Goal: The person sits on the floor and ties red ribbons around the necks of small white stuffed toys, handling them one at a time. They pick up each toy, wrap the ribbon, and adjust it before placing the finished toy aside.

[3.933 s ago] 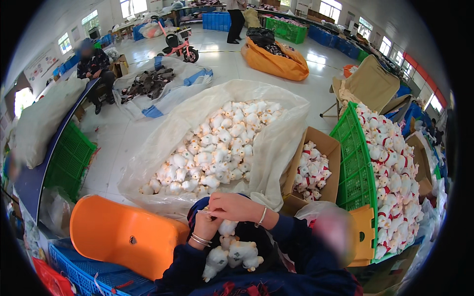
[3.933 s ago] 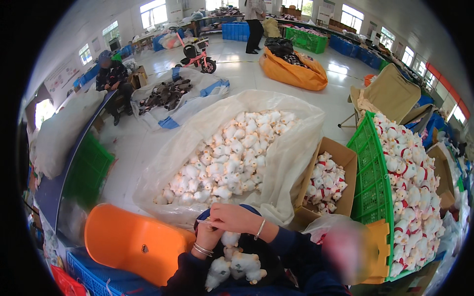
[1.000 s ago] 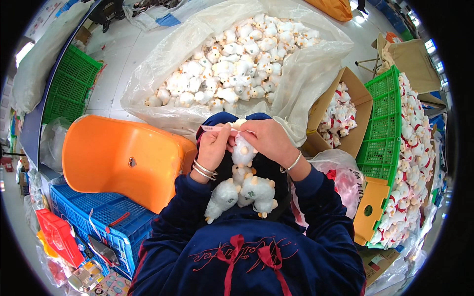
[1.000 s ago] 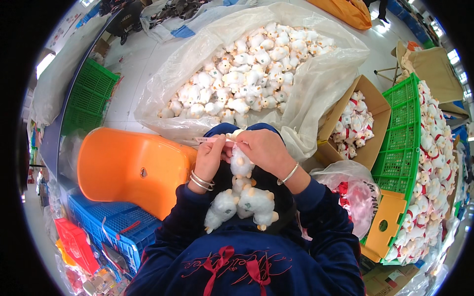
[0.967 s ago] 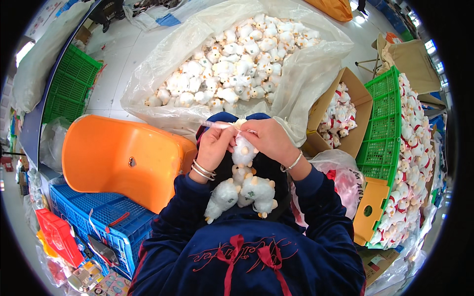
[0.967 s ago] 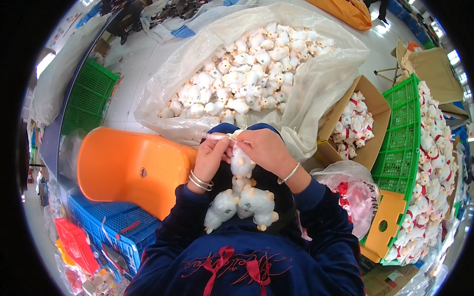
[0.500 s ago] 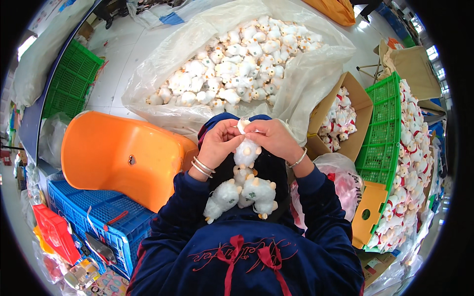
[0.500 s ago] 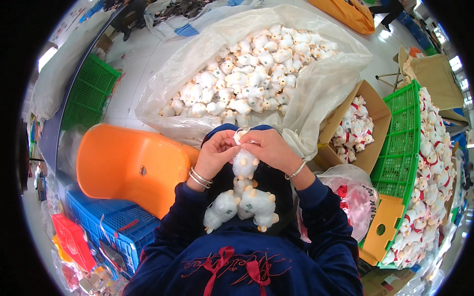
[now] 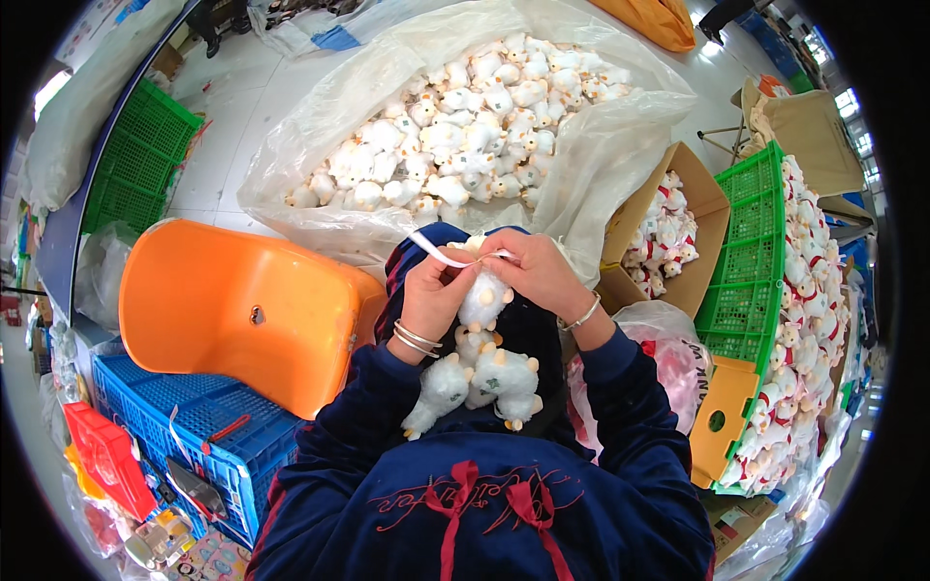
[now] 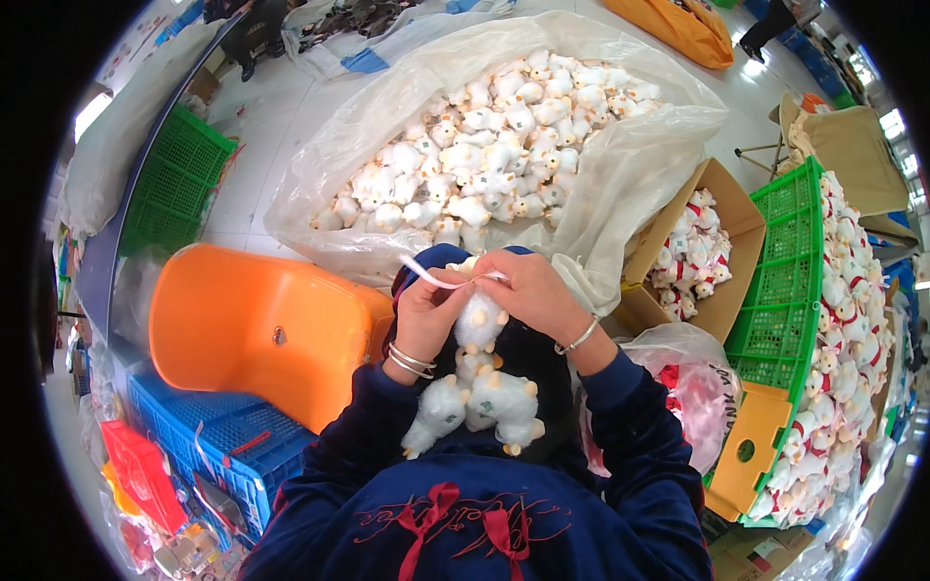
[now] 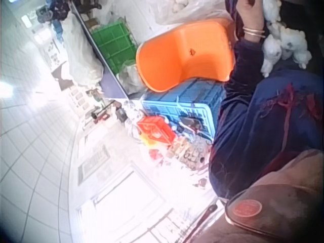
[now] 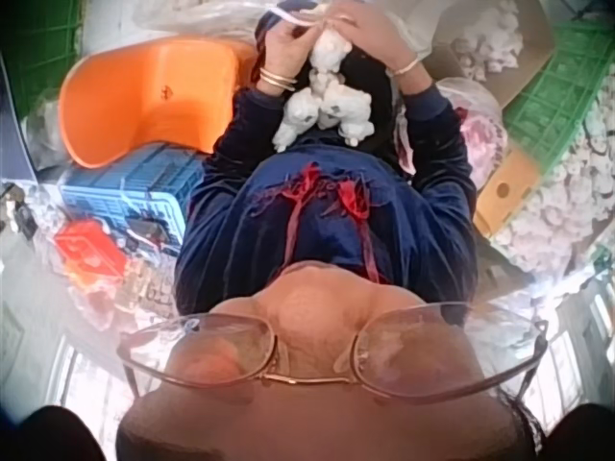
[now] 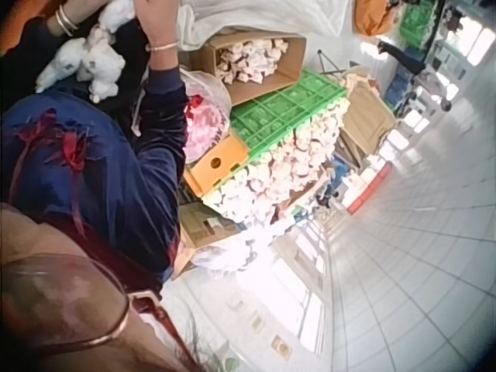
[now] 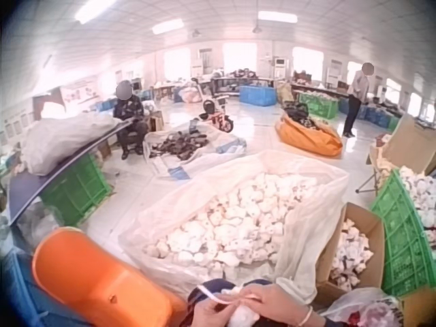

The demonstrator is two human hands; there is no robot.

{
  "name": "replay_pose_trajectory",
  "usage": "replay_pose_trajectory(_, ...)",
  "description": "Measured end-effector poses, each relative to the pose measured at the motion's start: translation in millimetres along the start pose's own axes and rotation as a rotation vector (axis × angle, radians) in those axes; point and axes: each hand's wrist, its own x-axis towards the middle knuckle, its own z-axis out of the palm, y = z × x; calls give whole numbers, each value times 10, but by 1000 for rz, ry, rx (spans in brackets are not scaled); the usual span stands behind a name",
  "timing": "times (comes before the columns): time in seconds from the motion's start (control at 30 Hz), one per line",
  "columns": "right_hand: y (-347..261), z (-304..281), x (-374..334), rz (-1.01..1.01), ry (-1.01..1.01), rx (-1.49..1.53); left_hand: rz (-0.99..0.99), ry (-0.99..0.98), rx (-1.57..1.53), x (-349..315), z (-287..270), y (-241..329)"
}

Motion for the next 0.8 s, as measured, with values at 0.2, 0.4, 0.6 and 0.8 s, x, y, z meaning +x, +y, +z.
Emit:
replay_pose_trajectory(0.2, 136, -211, 7, 203, -41, 36, 148, -74, 206, 43, -36, 132)
replay_pose_trajectory(0.4, 133, -349, 14, 474, -303, 508, 445, -124, 494, 97, -59, 306)
replay_pose_trajectory(0.6, 160, -220, -8, 341, -320, 886, 406, -83, 605, 98, -39, 287)
replay_pose_trajectory(0.8, 91, -268, -23, 272, -331, 614, 257, -3, 562, 82, -15, 289)
